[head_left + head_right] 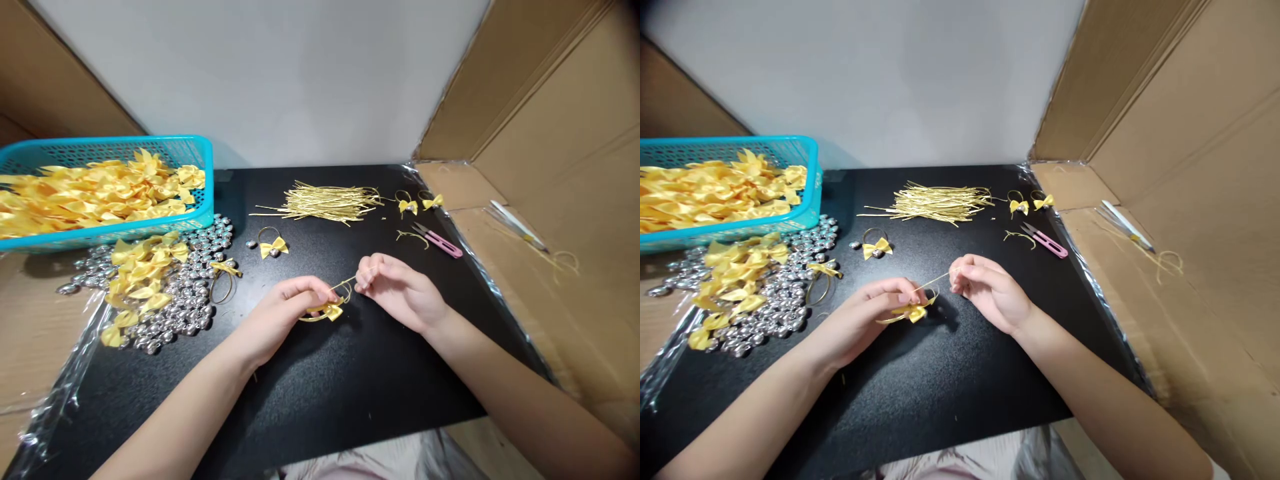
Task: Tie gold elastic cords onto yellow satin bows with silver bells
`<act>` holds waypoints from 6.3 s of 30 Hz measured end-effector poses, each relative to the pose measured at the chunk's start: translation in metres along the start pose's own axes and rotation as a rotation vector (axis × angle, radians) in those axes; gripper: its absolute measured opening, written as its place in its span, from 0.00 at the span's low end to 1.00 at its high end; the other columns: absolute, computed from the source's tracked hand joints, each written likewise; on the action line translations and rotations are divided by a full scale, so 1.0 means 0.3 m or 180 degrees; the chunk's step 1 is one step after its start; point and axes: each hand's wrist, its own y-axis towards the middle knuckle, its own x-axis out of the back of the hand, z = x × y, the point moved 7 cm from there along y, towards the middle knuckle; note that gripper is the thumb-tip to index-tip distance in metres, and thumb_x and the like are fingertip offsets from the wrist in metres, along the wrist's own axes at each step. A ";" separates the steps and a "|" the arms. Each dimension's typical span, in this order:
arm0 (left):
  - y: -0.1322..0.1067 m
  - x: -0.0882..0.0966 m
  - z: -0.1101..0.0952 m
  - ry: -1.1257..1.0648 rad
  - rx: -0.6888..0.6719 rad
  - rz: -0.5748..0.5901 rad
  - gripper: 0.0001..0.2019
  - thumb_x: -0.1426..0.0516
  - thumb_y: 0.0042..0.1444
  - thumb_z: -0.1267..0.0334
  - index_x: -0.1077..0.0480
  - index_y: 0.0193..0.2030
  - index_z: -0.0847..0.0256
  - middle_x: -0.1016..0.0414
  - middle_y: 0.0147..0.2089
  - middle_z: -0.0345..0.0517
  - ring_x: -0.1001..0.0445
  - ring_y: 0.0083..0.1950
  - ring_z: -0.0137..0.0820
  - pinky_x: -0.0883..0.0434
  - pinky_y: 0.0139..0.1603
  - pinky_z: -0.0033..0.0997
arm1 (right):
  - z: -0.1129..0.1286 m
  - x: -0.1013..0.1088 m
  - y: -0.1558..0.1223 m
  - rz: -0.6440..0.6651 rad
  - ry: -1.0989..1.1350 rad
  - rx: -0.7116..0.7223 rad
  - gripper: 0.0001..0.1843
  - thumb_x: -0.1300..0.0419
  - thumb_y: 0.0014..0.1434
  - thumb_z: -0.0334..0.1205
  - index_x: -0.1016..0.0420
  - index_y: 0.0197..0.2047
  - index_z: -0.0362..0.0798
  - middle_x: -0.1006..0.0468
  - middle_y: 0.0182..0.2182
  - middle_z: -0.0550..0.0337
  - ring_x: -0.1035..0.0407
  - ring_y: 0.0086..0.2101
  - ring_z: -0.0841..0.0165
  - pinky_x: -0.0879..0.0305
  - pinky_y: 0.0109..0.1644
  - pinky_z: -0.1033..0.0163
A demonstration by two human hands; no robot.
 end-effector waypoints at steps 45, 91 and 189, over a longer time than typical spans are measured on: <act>-0.006 -0.037 -0.007 0.0316 -0.0203 0.0287 0.07 0.46 0.55 0.69 0.31 0.27 0.60 0.24 0.25 0.37 0.31 0.30 0.28 0.36 0.36 0.28 | 0.041 -0.125 -0.080 -0.0325 -0.3620 0.1844 0.07 0.40 0.57 0.29 0.28 0.28 0.48 0.22 0.28 0.63 0.30 0.34 0.69 0.41 0.45 0.57; -0.033 -0.050 -0.045 0.1264 -0.0362 -0.0056 0.09 0.41 0.54 0.58 0.28 0.28 0.61 0.41 0.20 0.33 0.40 0.22 0.24 0.41 0.24 0.24 | 0.079 -0.104 -0.082 -0.0130 -0.2736 0.1713 0.04 0.39 0.56 0.31 0.27 0.30 0.49 0.21 0.35 0.57 0.28 0.40 0.66 0.34 0.49 0.56; -0.069 -0.068 -0.137 0.3215 -0.2053 -0.0578 0.06 0.43 0.53 0.70 0.29 0.26 0.60 0.25 0.27 0.41 0.28 0.33 0.32 0.31 0.38 0.35 | -0.005 -0.128 -0.068 0.0545 -0.3278 0.0735 0.09 0.49 0.68 0.34 0.37 0.33 0.49 0.29 0.44 0.57 0.37 0.47 0.66 0.40 0.56 0.55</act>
